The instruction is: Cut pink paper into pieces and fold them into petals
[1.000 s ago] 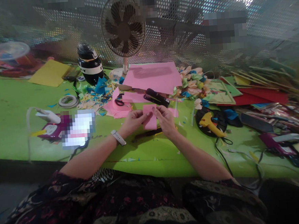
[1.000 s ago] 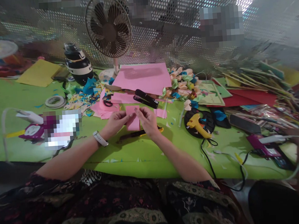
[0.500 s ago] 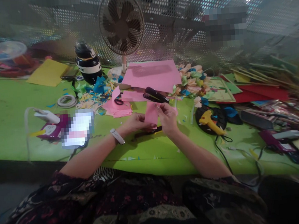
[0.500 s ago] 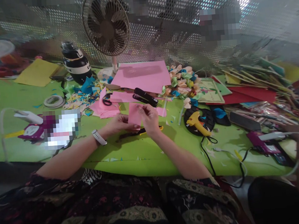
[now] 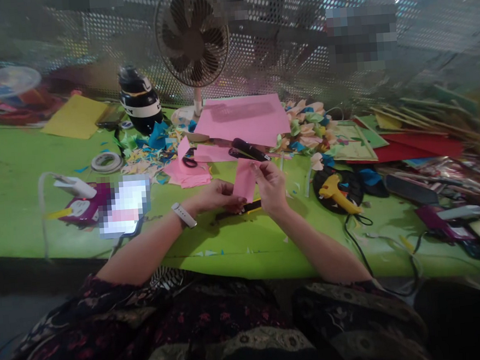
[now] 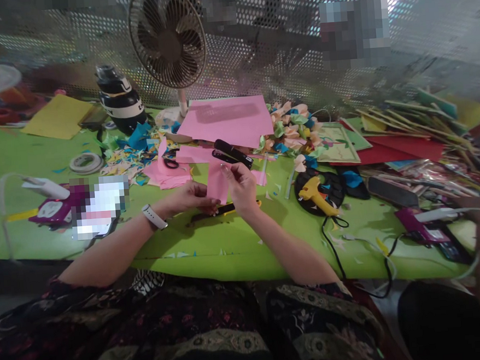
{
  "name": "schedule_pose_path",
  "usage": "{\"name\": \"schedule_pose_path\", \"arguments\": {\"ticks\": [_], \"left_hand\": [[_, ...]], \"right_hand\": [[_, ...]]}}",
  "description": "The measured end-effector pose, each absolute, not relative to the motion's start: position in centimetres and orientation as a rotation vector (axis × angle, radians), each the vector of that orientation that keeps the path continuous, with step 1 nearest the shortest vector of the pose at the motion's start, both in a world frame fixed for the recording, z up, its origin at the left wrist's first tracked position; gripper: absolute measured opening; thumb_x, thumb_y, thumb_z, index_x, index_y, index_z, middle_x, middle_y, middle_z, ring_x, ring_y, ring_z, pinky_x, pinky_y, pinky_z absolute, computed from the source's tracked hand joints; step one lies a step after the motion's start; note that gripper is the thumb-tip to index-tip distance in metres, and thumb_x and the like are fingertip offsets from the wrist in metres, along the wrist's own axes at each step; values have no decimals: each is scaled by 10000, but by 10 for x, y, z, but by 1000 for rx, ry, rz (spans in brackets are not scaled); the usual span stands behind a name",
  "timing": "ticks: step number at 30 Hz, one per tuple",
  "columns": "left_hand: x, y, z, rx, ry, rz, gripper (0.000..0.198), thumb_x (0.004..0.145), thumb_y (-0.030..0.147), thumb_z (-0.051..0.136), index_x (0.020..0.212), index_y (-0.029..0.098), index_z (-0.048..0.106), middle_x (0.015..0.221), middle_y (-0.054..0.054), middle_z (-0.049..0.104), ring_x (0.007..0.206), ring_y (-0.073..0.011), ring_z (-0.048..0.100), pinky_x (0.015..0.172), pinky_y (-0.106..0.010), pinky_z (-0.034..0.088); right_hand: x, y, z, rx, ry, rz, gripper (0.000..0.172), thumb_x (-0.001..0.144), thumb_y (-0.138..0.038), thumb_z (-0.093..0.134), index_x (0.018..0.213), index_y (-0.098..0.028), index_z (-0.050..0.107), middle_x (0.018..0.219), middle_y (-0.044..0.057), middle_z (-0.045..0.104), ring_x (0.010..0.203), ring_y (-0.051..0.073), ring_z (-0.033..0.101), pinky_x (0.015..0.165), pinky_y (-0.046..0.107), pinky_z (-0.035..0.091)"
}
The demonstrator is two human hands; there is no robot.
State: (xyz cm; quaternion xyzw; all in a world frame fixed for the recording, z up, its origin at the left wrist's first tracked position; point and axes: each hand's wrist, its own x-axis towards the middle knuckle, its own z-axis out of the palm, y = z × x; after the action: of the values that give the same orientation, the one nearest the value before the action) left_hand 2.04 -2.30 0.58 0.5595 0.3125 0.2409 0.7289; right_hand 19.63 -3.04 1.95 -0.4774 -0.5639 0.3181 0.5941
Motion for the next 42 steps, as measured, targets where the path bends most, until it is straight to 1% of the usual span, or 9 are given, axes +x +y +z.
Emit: {"name": "schedule_pose_path", "arguments": {"ticks": [5,12,18,24,30,33,37,39,42], "left_hand": [[19,-19,9,1192,702,626,406,672,400,968,841,98,755,732,-76,769,641,-140,732,674,-274,618],[11,-9,10,1129,730,746,458,631,441,985,817,103,739,715,-63,769,645,-135,730,704,-275,628],[5,-5,11,1138,731,627,303,753,329,927,893,124,753,760,-64,779,668,-132,732,724,-286,621],[-11,3,19,1203,767,581,187,794,256,877,826,129,743,782,-91,775,698,-158,747,754,-322,614],[-10,0,26,1108,755,675,349,808,306,858,1090,165,706,1007,-102,792,886,-195,772,820,-349,608],[0,-2,21,1134,778,876,407,746,286,909,1045,161,663,892,-42,773,750,-136,729,727,-268,583],[7,-1,14,1152,876,1050,471,643,243,972,766,188,521,589,70,618,548,-86,614,614,-225,543],[6,2,13,1106,891,1111,519,606,242,992,728,194,489,551,88,572,535,-82,602,617,-226,549],[1,6,14,1050,903,1161,486,603,271,996,782,175,554,609,68,620,581,-94,639,639,-237,560]], "right_hand": [[204,-26,24,-1090,-1372,844,607,745,-839,696,764,-247,564,695,-22,532,630,140,469,572,293,409],[210,-20,19,-1196,-1860,1009,634,790,-854,631,741,-222,614,608,-9,609,545,148,544,539,300,413],[206,-21,16,-1235,-1881,996,677,817,-895,540,666,-235,534,536,-22,554,499,132,507,526,292,384],[214,-16,22,-1231,-1817,1013,700,778,-923,545,652,-236,519,531,-24,551,498,128,514,517,287,404],[212,-18,25,-1179,-1828,1070,708,767,-932,546,668,-232,538,537,-23,554,494,124,513,505,283,414],[206,-22,22,-1174,-1902,1167,734,745,-956,532,687,-225,560,552,-23,562,492,123,522,500,280,412],[209,-20,26,-1278,-1944,1217,697,777,-921,556,696,-229,527,588,-20,585,517,128,552,537,284,445],[216,-16,32,-1357,-2018,1155,660,837,-872,545,694,-228,530,602,-6,604,547,141,574,594,303,467],[231,-11,43,-1378,-2254,1012,577,871,-782,588,740,-220,592,720,37,678,672,187,628,695,344,488]]}}
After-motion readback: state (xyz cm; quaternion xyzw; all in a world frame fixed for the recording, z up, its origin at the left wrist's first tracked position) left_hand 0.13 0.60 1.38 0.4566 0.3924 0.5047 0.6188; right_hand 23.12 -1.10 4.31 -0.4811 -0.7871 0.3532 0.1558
